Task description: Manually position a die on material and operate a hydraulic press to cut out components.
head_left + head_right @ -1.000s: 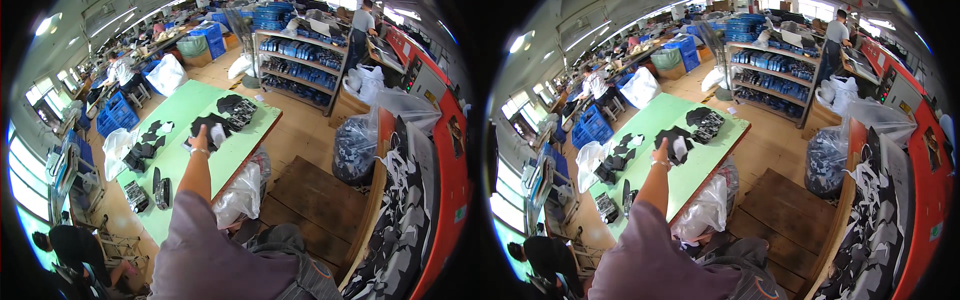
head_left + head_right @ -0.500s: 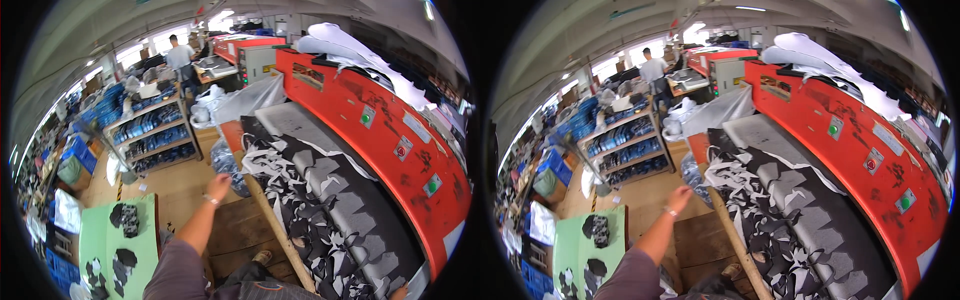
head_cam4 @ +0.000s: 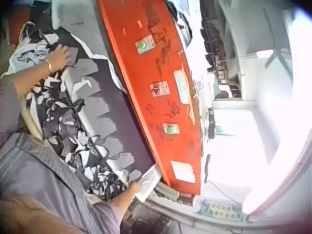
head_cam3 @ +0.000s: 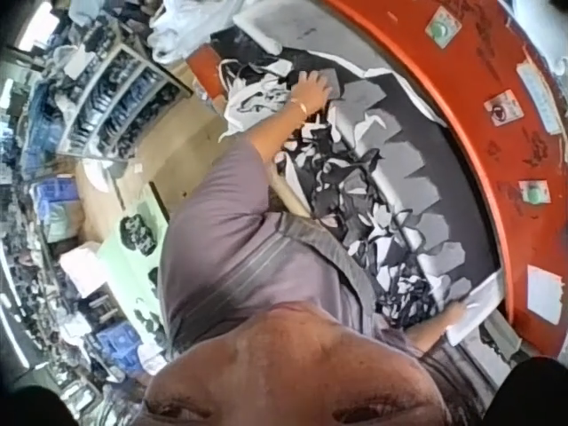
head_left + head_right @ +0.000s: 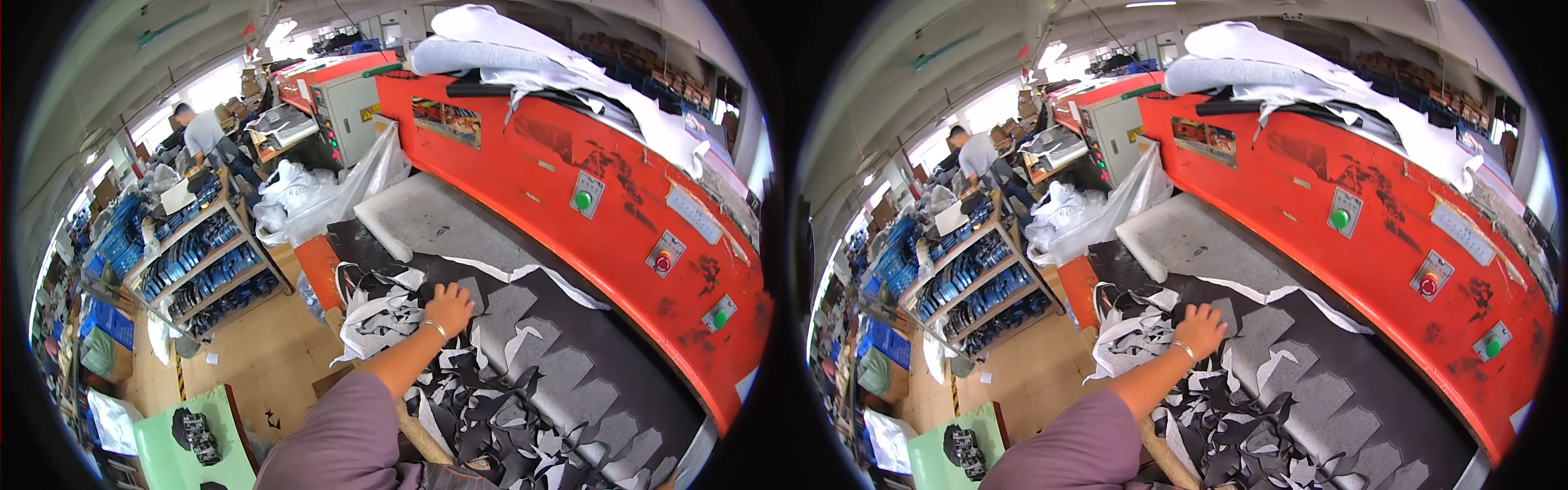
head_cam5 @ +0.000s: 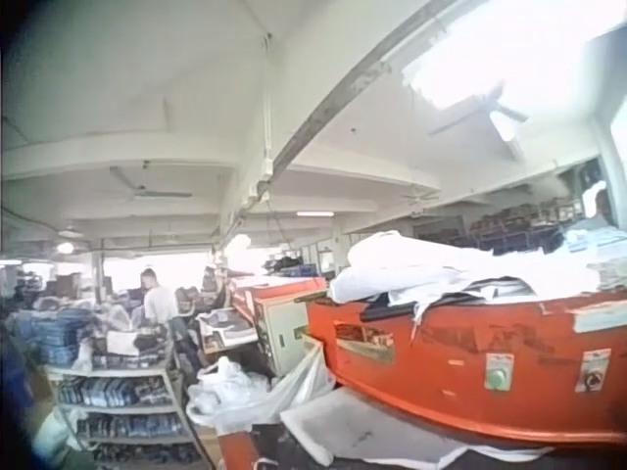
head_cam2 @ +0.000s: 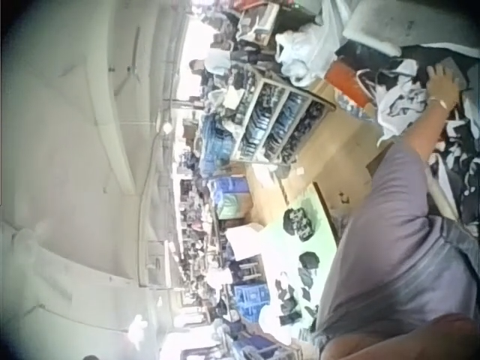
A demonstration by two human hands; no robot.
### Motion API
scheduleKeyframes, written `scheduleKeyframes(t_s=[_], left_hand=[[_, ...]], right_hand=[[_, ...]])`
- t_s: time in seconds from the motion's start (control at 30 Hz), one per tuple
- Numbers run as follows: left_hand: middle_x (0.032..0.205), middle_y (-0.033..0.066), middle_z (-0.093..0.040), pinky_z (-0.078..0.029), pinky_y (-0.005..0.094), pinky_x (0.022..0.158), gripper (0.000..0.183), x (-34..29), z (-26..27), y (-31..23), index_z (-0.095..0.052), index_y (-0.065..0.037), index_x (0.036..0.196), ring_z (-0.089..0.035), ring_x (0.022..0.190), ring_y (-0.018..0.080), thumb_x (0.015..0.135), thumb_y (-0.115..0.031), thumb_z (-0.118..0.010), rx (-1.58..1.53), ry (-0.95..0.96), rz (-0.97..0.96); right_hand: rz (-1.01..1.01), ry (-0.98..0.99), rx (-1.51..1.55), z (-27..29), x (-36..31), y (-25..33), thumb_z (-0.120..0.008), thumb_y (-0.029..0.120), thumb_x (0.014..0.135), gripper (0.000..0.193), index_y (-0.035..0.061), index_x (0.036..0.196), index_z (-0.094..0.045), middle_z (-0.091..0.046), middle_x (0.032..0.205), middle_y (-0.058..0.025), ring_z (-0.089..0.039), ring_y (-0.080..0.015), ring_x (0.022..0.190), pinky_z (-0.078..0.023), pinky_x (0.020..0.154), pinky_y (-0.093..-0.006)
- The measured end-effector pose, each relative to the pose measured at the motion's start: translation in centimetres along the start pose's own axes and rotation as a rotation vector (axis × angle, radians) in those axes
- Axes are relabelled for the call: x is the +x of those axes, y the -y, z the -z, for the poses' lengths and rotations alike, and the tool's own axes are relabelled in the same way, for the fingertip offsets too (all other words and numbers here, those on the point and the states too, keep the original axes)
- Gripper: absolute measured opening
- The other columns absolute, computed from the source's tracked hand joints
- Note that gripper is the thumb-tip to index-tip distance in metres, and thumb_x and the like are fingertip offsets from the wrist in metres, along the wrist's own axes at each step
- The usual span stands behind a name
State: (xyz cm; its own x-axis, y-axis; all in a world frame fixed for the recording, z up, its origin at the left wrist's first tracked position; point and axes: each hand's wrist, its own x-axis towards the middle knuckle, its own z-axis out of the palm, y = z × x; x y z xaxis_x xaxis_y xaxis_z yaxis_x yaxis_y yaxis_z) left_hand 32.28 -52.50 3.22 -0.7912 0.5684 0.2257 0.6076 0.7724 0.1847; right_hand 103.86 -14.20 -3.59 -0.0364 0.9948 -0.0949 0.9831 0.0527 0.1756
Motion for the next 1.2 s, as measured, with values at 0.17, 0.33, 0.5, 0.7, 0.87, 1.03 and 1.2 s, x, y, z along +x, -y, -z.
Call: scheduleKeyframes(t_s=[0.17,0.33,0.5,0.7,0.87,1.03,1.2], left_hand=[[0.103,0.0205,-0.057,-0.038,0.0522,0.092,0.046,1.9,-2.5,4.6,-0.056,-0.001,0.11,-0.051,0.101,0.0369,0.088,-0.042,-0.055,0.006,-0.344,0.022],[0.114,0.0296,-0.059,-0.048,0.0523,0.08,0.058,0.2,1.4,6.7,-0.039,-0.005,0.132,-0.061,0.1,0.0434,0.094,-0.048,-0.045,-0.082,0.035,0.369],[0.093,0.0226,-0.068,-0.049,0.0543,0.075,0.035,-1.4,3.7,8.3,-0.052,-0.007,0.106,-0.065,0.088,0.0421,0.098,-0.039,-0.038,0.261,0.251,0.229],[0.122,0.0197,-0.06,-0.046,0.0492,0.094,0.032,-1.5,4.5,13.7,-0.061,-0.009,0.113,-0.058,0.113,0.0364,0.094,-0.031,-0.049,0.39,0.501,0.371],[0.116,0.0186,-0.063,-0.05,0.0414,0.092,0.037,1.2,4.5,20.3,-0.069,-0.005,0.108,-0.062,0.108,0.0325,0.079,-0.028,-0.067,0.888,0.836,-0.044],[0.102,0.0203,-0.065,-0.049,0.0454,0.085,0.019,5.6,4.6,5.4,-0.064,-0.001,0.094,-0.061,0.095,0.0394,0.087,-0.019,-0.061,0.416,0.035,-0.1],[0.102,0.0212,-0.063,-0.047,0.0461,0.083,0.033,14.7,-5.3,2.6,-0.062,0.001,0.099,-0.06,0.093,0.039,0.086,-0.029,-0.063,0.023,-0.143,-0.36]], right_hand=[[0.175,-0.343,0.294,-3.1,2.1,-8.8,-0.039,0.008,0.091,0.049,0.0074,0.139,-0.045,-0.057,0.127,-0.0214,-0.055,-0.0367,0.116,-0.043,0.097,-0.0404],[0.067,-0.215,0.159,-2.6,-0.8,-0.9,-0.04,0.015,0.095,0.045,0.0264,0.139,-0.046,-0.064,0.094,-0.0232,-0.062,-0.0402,0.082,-0.047,0.072,-0.051],[0.104,-0.202,0.184,-0.3,-3.3,-2.0,-0.043,0.013,0.094,0.049,0.0307,0.14,-0.043,-0.063,0.094,-0.0214,-0.062,-0.0397,0.084,-0.048,0.074,-0.0507],[0.052,-0.15,0.069,-0.7,-6.2,-4.3,-0.042,0.009,0.091,0.054,0.031,0.14,-0.042,-0.062,0.094,-0.02,-0.064,-0.0383,0.084,-0.05,0.074,-0.0472],[-0.043,-0.067,0.171,0.3,-6.4,-3.2,-0.039,0.019,0.094,0.045,0.0365,0.134,-0.05,-0.064,0.106,-0.014,-0.063,-0.034,0.095,-0.049,0.08,-0.0465],[0.287,-0.592,0.157,6.7,-10.4,-2.7,-0.068,0.014,0.076,0.029,0.0138,0.104,-0.067,-0.061,0.094,-0.011,-0.058,-0.0314,0.088,-0.046,0.074,-0.0426],[0.691,-0.206,0.276,8.6,-17.0,1.4,-0.065,0.022,0.082,0.024,0.0094,0.101,-0.065,-0.062,0.088,-0.0088,-0.059,-0.0288,0.086,-0.047,0.076,-0.0416]])
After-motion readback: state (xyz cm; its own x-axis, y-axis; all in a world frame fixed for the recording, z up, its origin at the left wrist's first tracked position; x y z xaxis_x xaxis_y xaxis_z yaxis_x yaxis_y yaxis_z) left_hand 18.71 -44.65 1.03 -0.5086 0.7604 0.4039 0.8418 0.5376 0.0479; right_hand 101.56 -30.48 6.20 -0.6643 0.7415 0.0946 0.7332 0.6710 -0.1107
